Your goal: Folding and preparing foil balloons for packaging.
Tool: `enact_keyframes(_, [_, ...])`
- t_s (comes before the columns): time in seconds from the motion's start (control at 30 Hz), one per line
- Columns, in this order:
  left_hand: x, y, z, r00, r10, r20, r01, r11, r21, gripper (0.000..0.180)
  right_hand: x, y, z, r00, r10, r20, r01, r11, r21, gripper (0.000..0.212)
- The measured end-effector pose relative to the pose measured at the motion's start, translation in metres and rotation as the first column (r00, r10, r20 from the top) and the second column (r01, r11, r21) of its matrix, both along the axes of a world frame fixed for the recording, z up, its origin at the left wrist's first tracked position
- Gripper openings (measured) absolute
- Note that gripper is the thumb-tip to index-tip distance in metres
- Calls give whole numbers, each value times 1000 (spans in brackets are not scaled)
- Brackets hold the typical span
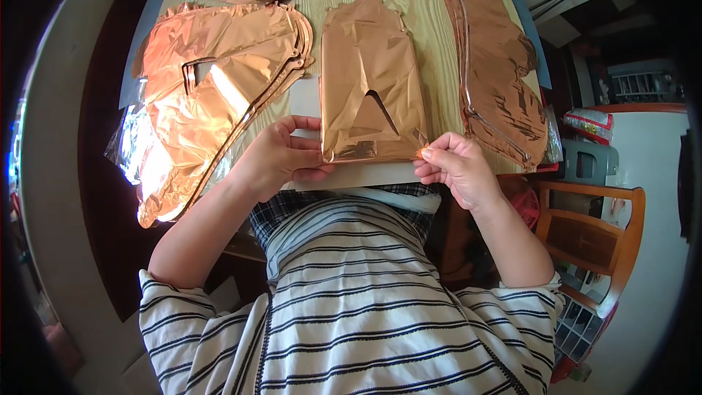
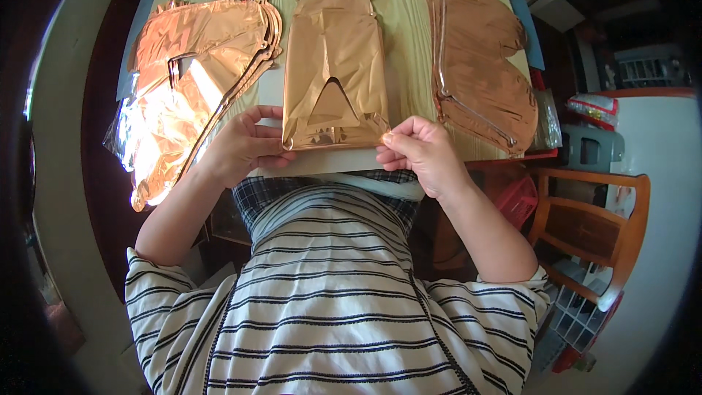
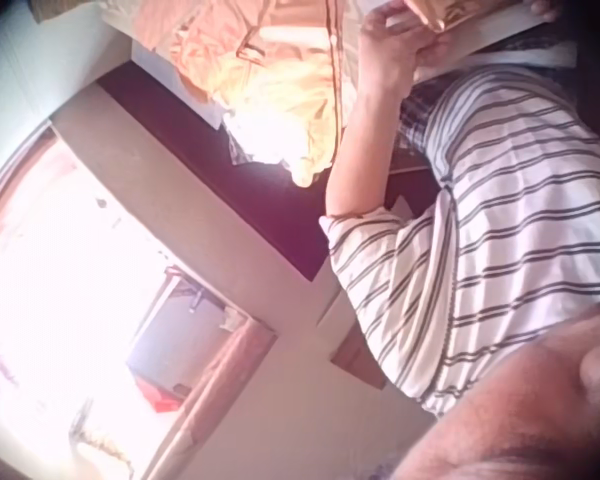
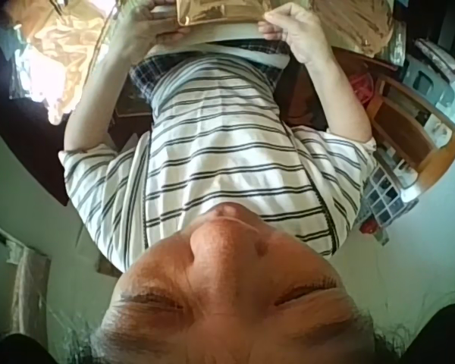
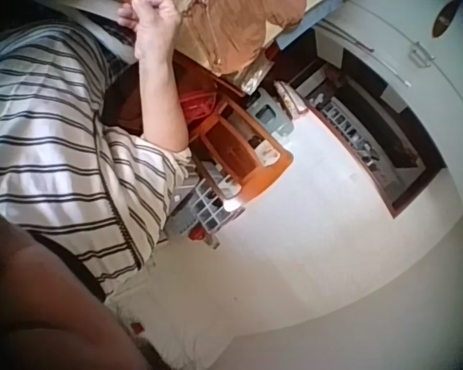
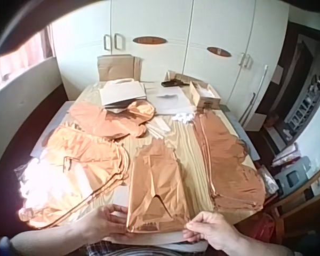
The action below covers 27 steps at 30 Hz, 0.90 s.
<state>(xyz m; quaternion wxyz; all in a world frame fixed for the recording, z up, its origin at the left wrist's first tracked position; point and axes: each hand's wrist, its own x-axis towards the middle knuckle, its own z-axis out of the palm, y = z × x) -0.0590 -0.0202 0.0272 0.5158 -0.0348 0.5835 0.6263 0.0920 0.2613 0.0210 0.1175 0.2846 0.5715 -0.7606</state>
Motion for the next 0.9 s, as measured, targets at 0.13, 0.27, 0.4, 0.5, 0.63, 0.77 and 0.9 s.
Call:
enact_keyframes(0.13, [1,2,2,971,-78,-226,67,996,-57,59,-1,-5,0,1000,6,-11,-6,999,48,14])
enact_keyframes(0.27, [1,4,16,868,-184,-462,102,975,-195,69,-5,-9,0,1000,16,-6,-16,991,136,14])
enact_keyframes(0.4, [1,4,20,832,-160,-531,65,979,-194,71,-10,-12,0,1000,17,-12,-15,987,160,14])
enact_keyframes(0.5, [1,2,14,843,-133,-522,59,986,-157,69,-13,-15,0,1000,12,-1,-12,985,171,14])
enact_keyframes(0.63, [1,2,5,917,-12,-399,-14,998,-63,65,-15,-16,0,1000,23,3,-23,978,207,13])
enact_keyframes(0.77, [3,4,6,877,-67,-475,3,991,-133,68,-15,-16,0,999,35,4,-35,975,222,13])
enact_keyframes(0.9, [4,4,4,867,-60,-495,-12,990,-142,73,-15,-15,-1,999,53,1,-52,971,233,14])
